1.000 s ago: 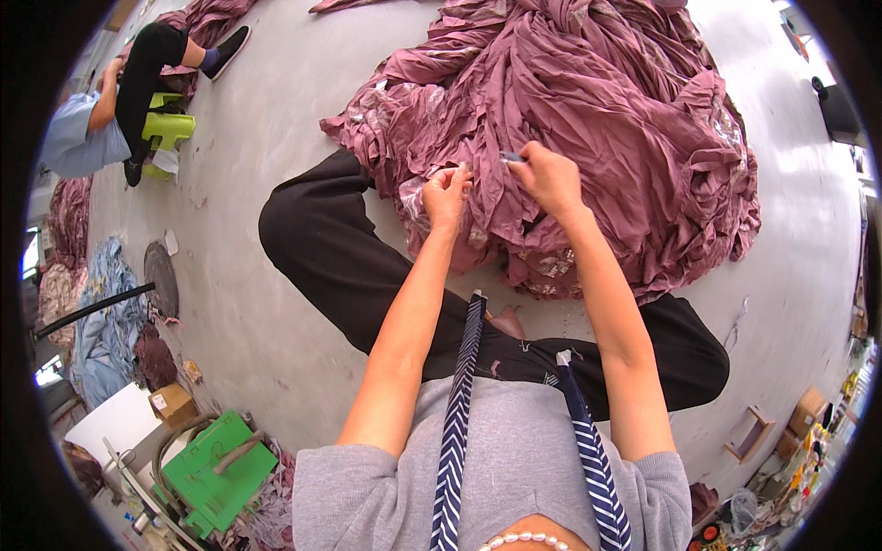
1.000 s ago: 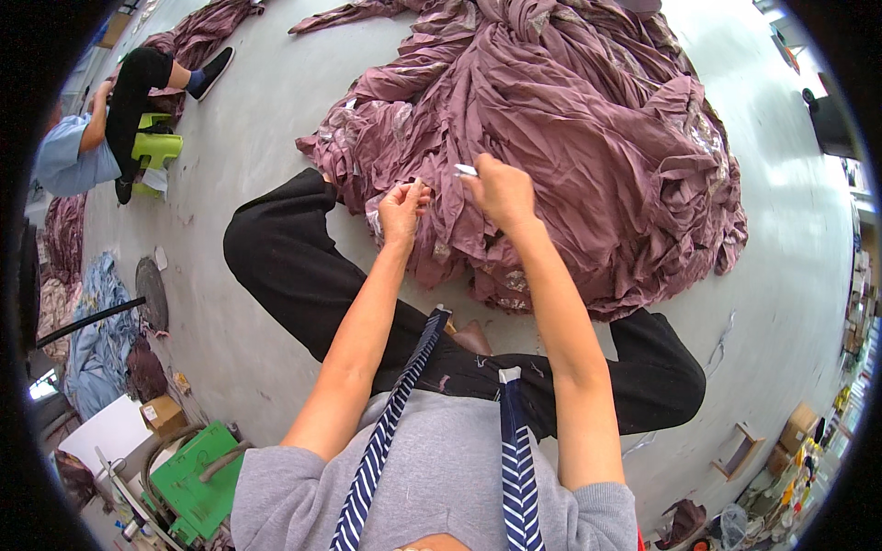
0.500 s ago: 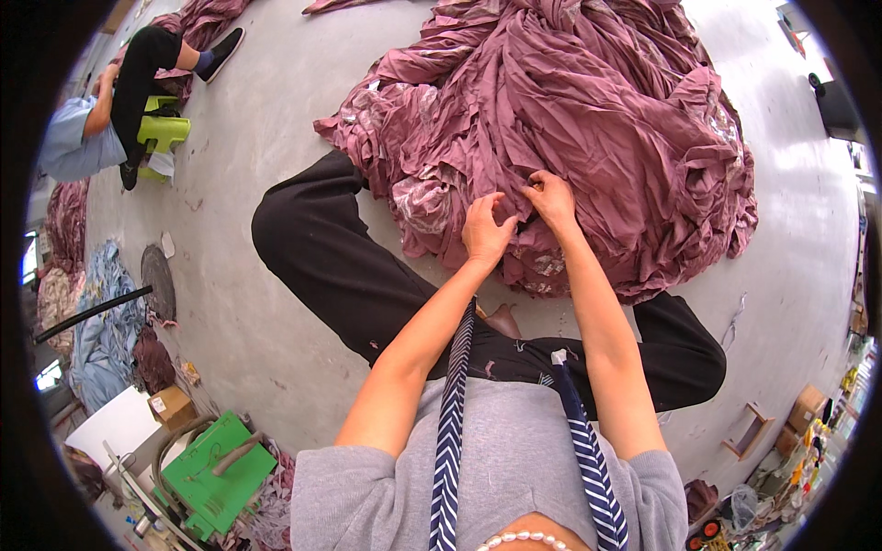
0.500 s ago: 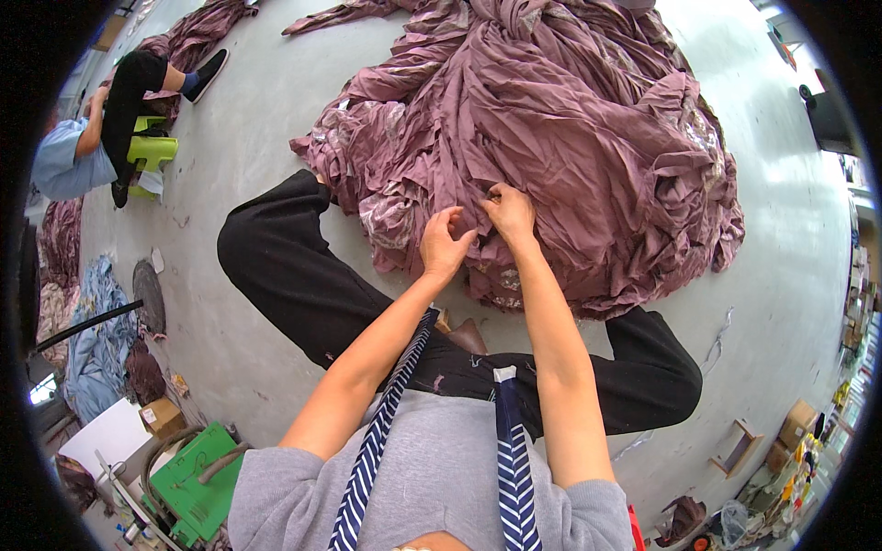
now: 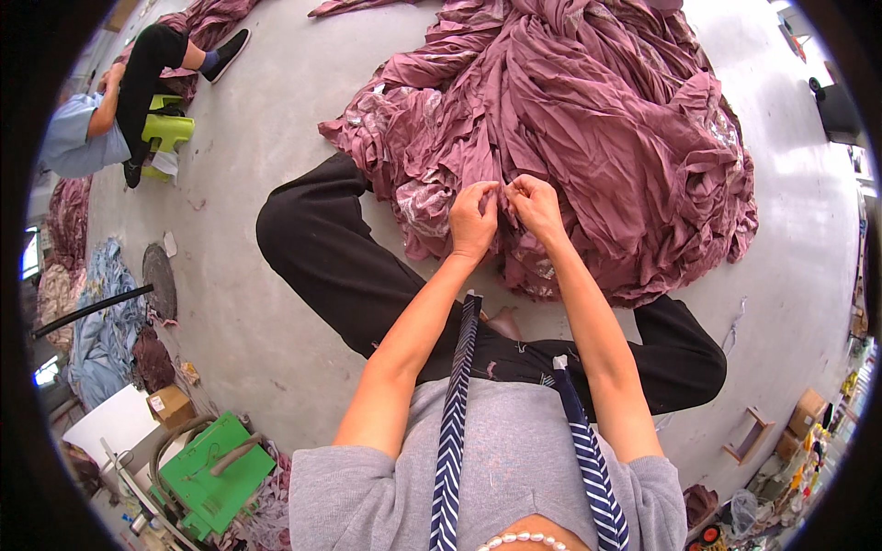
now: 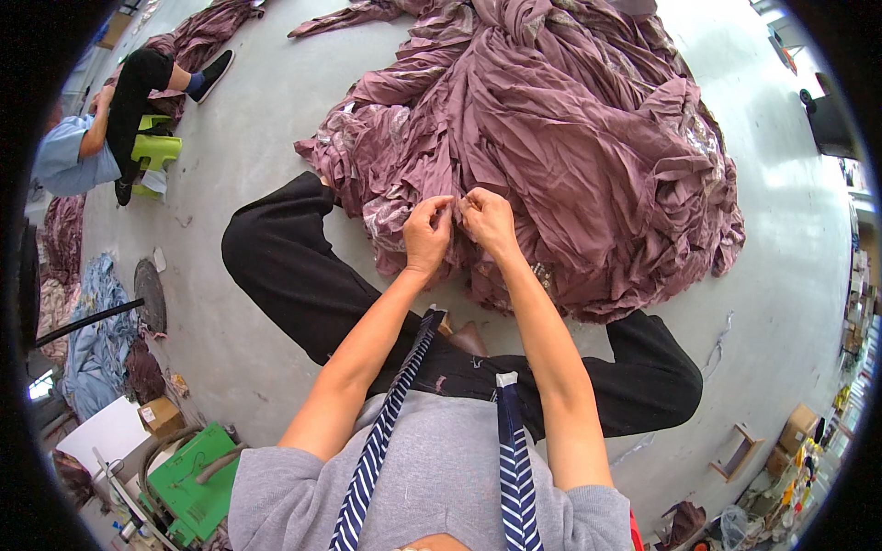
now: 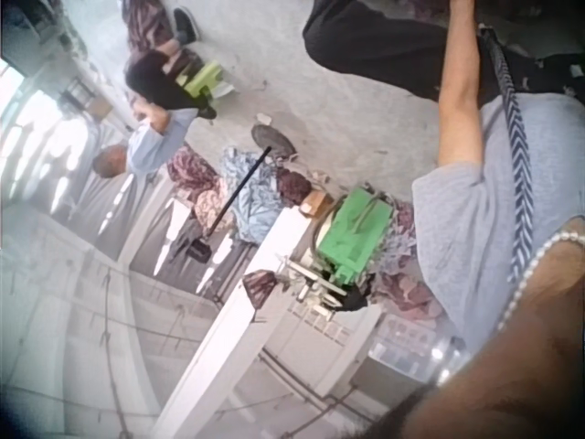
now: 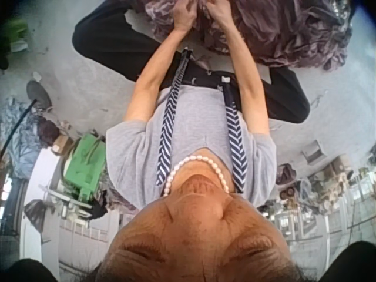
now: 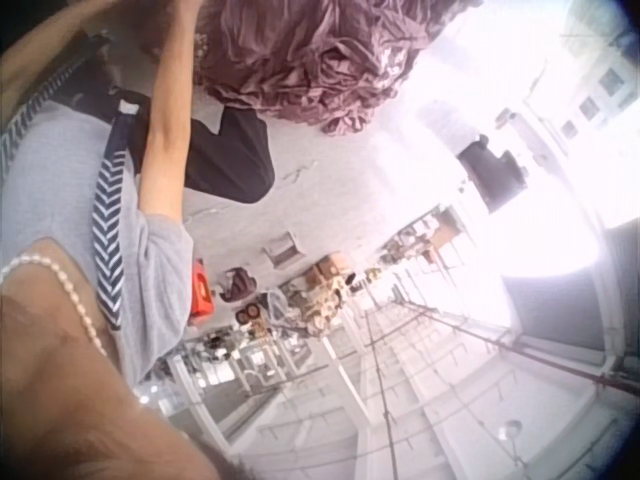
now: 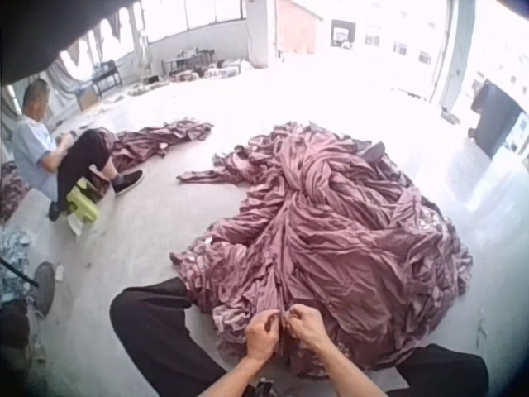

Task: The person sits on the floor and uses scissors to cut a large pile of mauve fabric into smaller pieces. They repeatedly pick up sections, cut them, and place the cut pieces back onto the pile.

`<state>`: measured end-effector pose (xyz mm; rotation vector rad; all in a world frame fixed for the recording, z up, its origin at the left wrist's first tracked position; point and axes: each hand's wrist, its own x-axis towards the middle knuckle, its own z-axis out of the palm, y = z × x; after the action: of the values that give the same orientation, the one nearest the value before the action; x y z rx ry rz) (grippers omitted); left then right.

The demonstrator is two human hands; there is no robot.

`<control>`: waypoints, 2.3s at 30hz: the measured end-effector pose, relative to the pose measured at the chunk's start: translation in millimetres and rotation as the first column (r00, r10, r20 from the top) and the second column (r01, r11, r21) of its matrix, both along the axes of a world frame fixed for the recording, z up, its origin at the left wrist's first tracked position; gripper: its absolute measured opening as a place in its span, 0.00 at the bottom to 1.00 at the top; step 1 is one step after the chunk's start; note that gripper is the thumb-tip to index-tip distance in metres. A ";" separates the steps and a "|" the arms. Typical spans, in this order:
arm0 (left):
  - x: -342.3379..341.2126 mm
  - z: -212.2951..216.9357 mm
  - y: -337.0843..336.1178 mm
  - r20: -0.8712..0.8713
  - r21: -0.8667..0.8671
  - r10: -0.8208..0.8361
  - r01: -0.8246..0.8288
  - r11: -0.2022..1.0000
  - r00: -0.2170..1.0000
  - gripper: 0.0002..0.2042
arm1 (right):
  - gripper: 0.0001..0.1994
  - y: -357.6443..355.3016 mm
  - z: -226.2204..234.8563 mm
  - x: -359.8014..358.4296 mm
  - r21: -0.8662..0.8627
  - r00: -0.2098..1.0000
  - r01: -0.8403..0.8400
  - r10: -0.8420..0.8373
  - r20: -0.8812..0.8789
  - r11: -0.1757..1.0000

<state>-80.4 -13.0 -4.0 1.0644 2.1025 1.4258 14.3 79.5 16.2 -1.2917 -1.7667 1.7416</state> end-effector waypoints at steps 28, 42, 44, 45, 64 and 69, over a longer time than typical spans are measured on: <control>-10.6 -29.2 -15.2 0.295 -0.165 0.237 -0.195 0.967 0.926 0.12 | 0.33 -20.6 -44.9 -6.2 0.317 0.986 -0.154 0.125 0.110 0.936; -39.2 -66.3 -28.9 -0.040 -0.156 0.667 -0.664 0.731 0.744 0.19 | 0.03 120.1 75.4 176.0 -0.200 0.512 0.709 -0.689 -0.513 0.676; -41.5 -74.6 -30.1 -0.017 -0.222 0.667 -0.654 0.724 0.745 0.19 | 0.05 139.4 72.1 190.2 -0.134 0.470 0.749 -0.663 -0.583 0.648; -41.1 -76.7 -30.4 -0.061 -0.198 0.655 -0.652 0.732 0.753 0.19 | 0.05 144.6 68.9 195.8 -0.147 0.446 0.786 -0.715 -0.539 0.600; -29.2 10.1 110.6 0.903 0.377 -0.425 -0.371 0.849 -0.056 0.34 | 0.06 -45.0 152.6 148.4 0.123 0.773 0.420 -0.283 -0.567 0.899; -104.6 127.6 140.3 0.902 0.432 -0.398 -0.377 0.819 0.169 0.18 | 0.05 -51.9 129.2 156.3 -0.020 0.737 0.433 -0.366 -0.568 0.901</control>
<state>-185.0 127.3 123.6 0.0060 0.5956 1.9886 170.6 27.6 145.3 -0.8898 -1.1267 1.5279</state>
